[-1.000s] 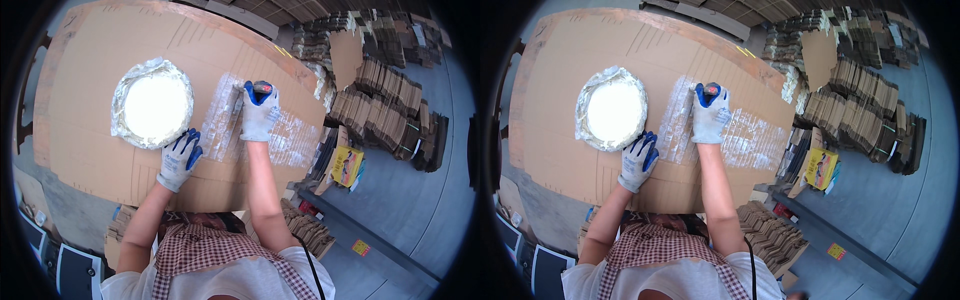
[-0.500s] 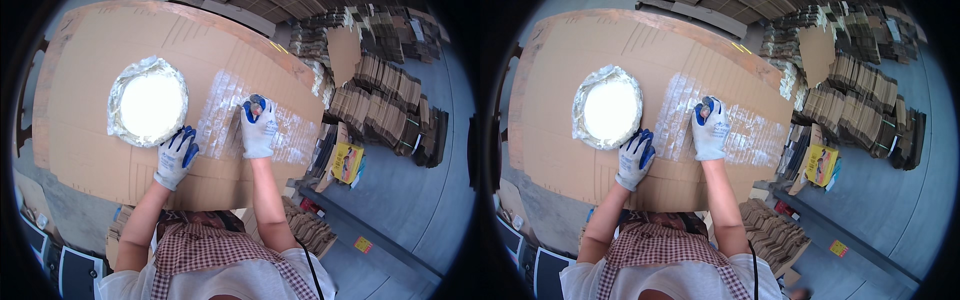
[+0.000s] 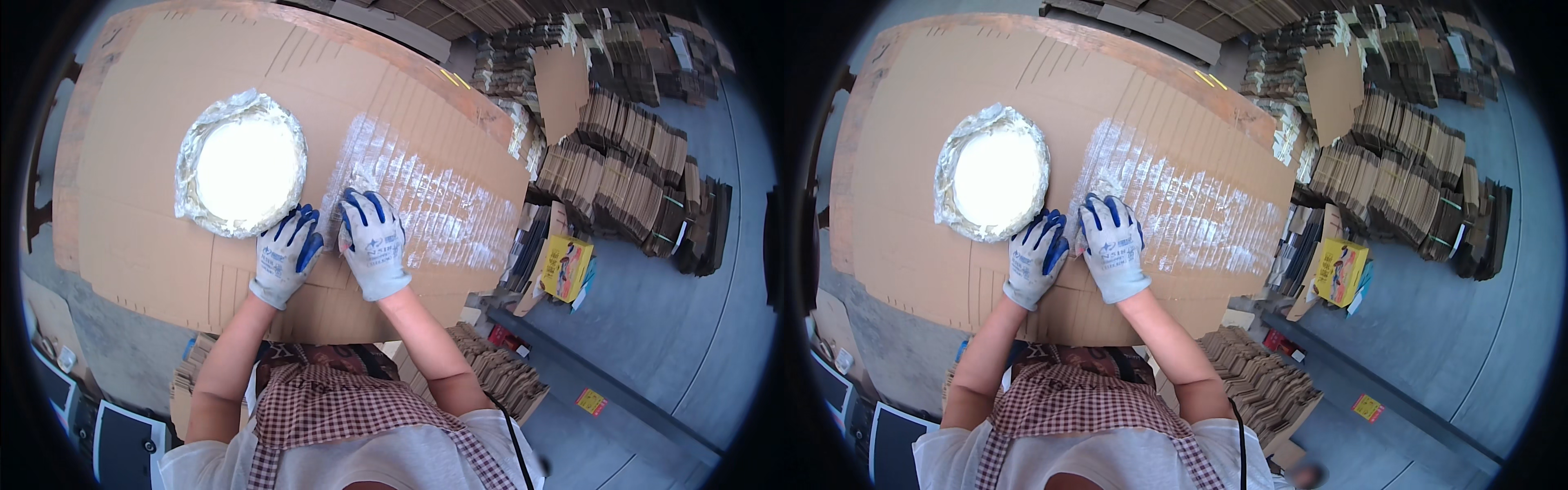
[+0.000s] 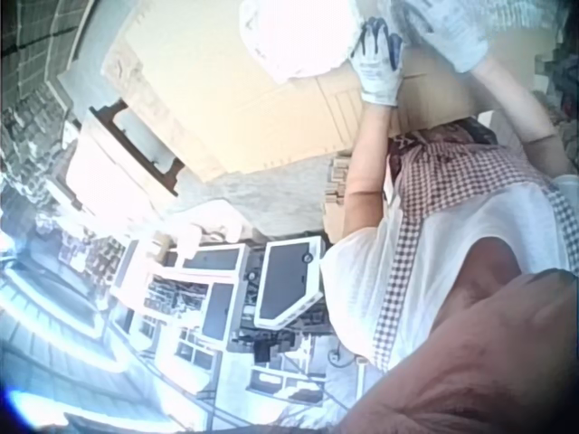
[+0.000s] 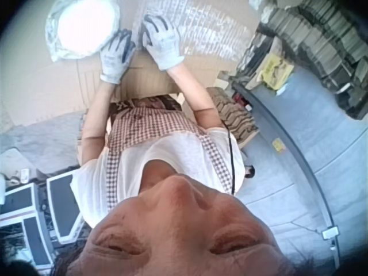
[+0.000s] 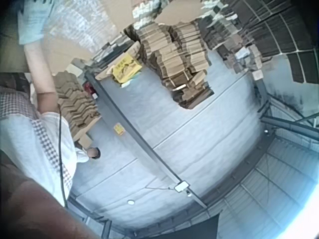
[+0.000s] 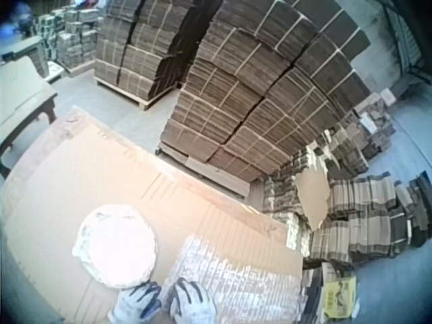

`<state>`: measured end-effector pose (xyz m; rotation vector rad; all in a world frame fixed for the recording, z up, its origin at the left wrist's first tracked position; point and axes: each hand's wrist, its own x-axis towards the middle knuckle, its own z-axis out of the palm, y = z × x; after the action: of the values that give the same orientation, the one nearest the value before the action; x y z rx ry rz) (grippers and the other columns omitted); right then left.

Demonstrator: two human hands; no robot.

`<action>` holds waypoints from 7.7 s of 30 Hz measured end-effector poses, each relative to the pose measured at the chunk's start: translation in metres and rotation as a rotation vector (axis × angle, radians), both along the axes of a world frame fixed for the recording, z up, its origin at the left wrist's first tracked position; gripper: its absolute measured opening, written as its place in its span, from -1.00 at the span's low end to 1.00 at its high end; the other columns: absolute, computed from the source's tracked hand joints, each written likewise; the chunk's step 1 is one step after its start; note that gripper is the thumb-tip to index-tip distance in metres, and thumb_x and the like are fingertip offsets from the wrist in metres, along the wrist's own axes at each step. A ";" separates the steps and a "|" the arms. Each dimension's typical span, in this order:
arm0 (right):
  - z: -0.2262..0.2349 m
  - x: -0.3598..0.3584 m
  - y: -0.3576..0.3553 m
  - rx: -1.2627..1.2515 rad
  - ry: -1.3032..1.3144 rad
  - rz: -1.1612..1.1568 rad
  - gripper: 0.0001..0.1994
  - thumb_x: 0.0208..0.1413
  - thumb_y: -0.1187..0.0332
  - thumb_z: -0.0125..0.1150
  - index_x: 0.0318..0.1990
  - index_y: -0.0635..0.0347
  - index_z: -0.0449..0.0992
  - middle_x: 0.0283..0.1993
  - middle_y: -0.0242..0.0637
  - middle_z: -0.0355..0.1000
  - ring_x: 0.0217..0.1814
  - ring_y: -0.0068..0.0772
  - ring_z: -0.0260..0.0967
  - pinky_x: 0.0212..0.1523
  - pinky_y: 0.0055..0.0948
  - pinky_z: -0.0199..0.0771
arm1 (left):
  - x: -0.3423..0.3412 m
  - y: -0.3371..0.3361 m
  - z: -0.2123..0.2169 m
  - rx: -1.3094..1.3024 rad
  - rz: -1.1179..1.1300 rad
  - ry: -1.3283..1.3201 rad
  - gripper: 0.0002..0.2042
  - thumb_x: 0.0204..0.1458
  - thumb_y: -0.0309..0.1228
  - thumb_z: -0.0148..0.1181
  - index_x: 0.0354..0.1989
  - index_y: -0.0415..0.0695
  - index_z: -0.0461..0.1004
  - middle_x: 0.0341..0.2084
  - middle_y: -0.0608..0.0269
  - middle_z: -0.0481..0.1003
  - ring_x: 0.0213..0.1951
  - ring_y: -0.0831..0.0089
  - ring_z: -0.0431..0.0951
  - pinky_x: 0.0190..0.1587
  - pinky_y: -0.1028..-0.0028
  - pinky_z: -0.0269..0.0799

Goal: The person aligns a large flat cardboard sheet on a workbench, then uses a putty knife to scoop white paste from a foil-wrapped container and spreads it evenly across the cardboard surface. The person repeatedly dips the tool and continues spreading the paste over a large area of the sheet.

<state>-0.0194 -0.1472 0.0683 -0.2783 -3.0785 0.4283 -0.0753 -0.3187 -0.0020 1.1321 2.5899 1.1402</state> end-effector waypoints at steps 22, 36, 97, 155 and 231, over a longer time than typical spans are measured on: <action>-0.016 -0.008 0.039 0.111 -0.054 -0.250 -0.45 -0.13 0.39 0.32 0.13 0.14 0.42 0.26 -0.12 0.32 0.35 -0.06 0.22 0.33 -0.11 0.27 | -0.001 0.001 0.005 0.009 -0.001 -0.069 -0.60 0.05 -0.40 0.25 0.10 -0.14 0.50 0.08 0.10 0.50 0.12 0.09 0.47 0.18 0.13 0.29; -0.011 -0.020 0.082 -0.590 0.473 -0.918 -0.68 0.06 0.51 0.41 -0.04 0.26 0.47 -0.16 -0.33 0.47 -0.11 -0.52 0.42 -0.02 -0.49 0.48 | 0.001 0.002 0.001 -0.006 0.016 -0.002 -0.59 0.03 -0.38 0.28 0.10 -0.12 0.50 0.04 0.10 0.52 0.09 0.10 0.49 0.15 0.12 0.31; 0.029 0.022 0.062 -0.308 0.089 -0.657 -0.61 0.00 0.33 0.37 -0.04 0.26 0.44 -0.09 -0.03 0.45 -0.07 -0.01 0.45 0.02 -0.19 0.46 | 0.002 0.000 0.002 0.011 0.014 -0.021 -0.61 0.04 -0.38 0.26 0.08 -0.15 0.51 0.07 0.09 0.51 0.13 0.07 0.46 0.20 0.11 0.28; 0.009 0.129 -0.005 -0.157 0.209 -0.696 -0.59 -0.04 0.25 0.47 -0.05 0.11 0.47 -0.07 -0.18 0.46 -0.20 -0.03 0.54 -0.20 -0.22 0.55 | 0.006 0.002 0.002 0.018 0.021 0.068 -0.64 0.09 -0.34 0.25 0.08 -0.11 0.52 0.05 0.15 0.52 0.16 0.12 0.44 0.23 0.14 0.23; -0.026 0.113 0.065 -0.185 0.380 -0.624 -0.50 -0.07 0.34 0.49 0.05 0.20 0.47 0.07 -0.06 0.44 -0.03 0.09 0.49 -0.04 -0.18 0.53 | 0.106 0.083 -0.006 -0.012 -0.956 -0.125 -0.73 0.04 -0.15 0.21 -0.19 -0.03 0.59 -0.10 0.26 0.54 -0.02 0.24 0.50 0.07 0.25 0.40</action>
<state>0.0938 -0.0825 0.0428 -0.9888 -2.4142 0.6345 0.0307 -0.2352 -0.0075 1.8799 1.5683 0.8826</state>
